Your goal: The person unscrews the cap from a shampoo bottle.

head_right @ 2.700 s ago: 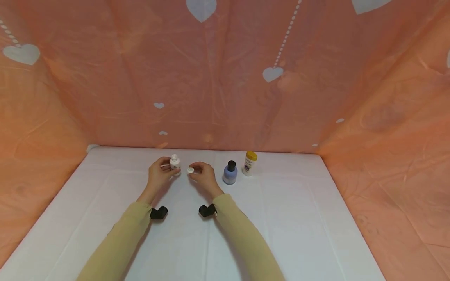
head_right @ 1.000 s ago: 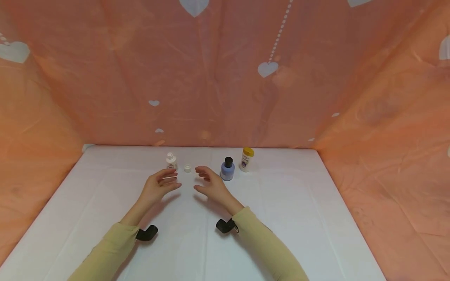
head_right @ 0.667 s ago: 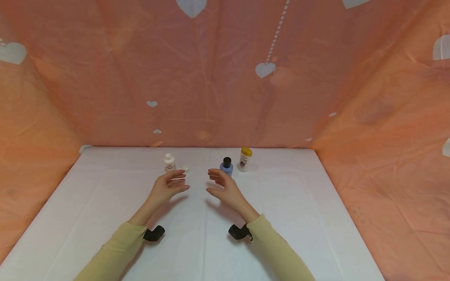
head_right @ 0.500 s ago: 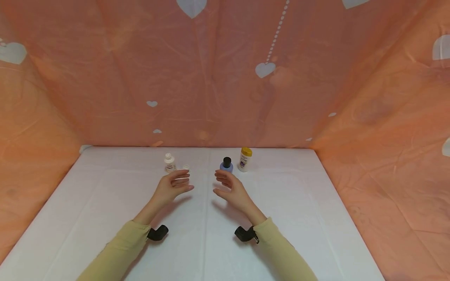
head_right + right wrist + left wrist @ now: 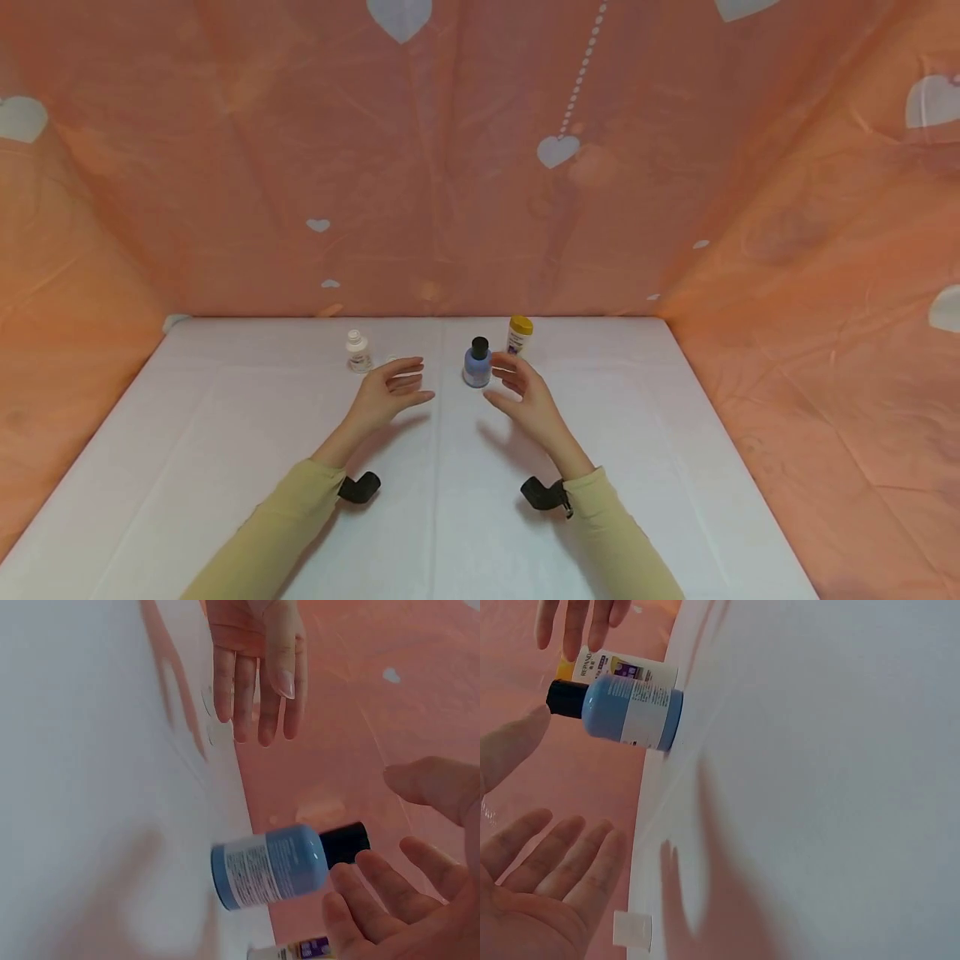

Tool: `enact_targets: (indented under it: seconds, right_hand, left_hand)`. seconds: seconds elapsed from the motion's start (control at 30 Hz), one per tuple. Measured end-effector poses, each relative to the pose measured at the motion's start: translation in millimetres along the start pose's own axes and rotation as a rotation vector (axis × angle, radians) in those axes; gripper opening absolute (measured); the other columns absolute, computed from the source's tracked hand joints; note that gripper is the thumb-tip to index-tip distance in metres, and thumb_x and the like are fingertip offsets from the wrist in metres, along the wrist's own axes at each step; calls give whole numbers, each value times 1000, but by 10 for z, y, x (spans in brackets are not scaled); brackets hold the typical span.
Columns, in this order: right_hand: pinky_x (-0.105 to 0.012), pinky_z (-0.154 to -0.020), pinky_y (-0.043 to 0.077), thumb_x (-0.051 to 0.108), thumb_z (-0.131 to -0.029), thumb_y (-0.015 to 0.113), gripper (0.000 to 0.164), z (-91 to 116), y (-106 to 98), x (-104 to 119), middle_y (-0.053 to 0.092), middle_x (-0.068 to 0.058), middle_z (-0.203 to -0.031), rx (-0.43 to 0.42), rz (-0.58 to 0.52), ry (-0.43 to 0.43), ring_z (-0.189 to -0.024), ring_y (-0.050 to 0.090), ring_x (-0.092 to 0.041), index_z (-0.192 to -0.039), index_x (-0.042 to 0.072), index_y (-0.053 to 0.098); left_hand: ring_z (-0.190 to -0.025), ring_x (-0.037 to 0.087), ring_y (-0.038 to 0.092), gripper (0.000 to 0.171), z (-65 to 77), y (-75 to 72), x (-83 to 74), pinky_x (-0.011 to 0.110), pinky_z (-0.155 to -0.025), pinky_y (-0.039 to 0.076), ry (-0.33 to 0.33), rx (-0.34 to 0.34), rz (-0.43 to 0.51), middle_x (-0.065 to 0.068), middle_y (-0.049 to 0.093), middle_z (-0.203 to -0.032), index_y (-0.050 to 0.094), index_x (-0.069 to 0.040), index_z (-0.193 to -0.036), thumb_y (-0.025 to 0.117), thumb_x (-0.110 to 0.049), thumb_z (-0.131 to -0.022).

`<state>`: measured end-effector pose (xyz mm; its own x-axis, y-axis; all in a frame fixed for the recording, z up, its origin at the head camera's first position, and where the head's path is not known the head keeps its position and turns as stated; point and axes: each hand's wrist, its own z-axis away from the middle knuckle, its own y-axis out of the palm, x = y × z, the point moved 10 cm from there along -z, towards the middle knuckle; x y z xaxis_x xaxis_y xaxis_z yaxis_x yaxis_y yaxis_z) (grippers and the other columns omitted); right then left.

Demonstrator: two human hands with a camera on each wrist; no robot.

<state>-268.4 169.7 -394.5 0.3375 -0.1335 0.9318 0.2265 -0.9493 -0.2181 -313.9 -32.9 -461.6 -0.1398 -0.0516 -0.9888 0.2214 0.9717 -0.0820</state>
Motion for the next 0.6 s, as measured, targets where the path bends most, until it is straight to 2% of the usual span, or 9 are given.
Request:
enact_targets:
  seconds: [0.3, 0.43, 0.6]
  right_hand:
    - [-59, -104, 32, -11, -83, 67, 56, -59, -159, -21, 46, -33, -132, -48, 34, 14, -122, 44, -50, -133, -11, 42]
    - [-57, -104, 33, -10, -83, 68, 56, -85, -192, -45, 48, -29, -131, -67, 46, 16, -122, 44, -49, -133, -10, 43]
    - [-57, -104, 33, -8, -83, 69, 56, -123, -190, -78, 48, -31, -131, -73, 51, 18, -122, 44, -49, -133, -9, 44]
  left_hand:
    - [-117, 41, 53, 63, -139, 180, -7, 42, -96, 47, 23, 14, -9, 27, 52, -130, 55, 5, -129, 82, 0, -73]
    - [-118, 43, 51, 62, -186, 267, -6, 43, -98, 45, 32, 21, 8, 28, 52, -130, 55, 6, -128, 81, 3, -72]
    - [-118, 43, 51, 64, -224, 348, 55, 42, -97, 45, 19, 15, 21, 28, 52, -130, 53, 10, -127, 82, 5, -70]
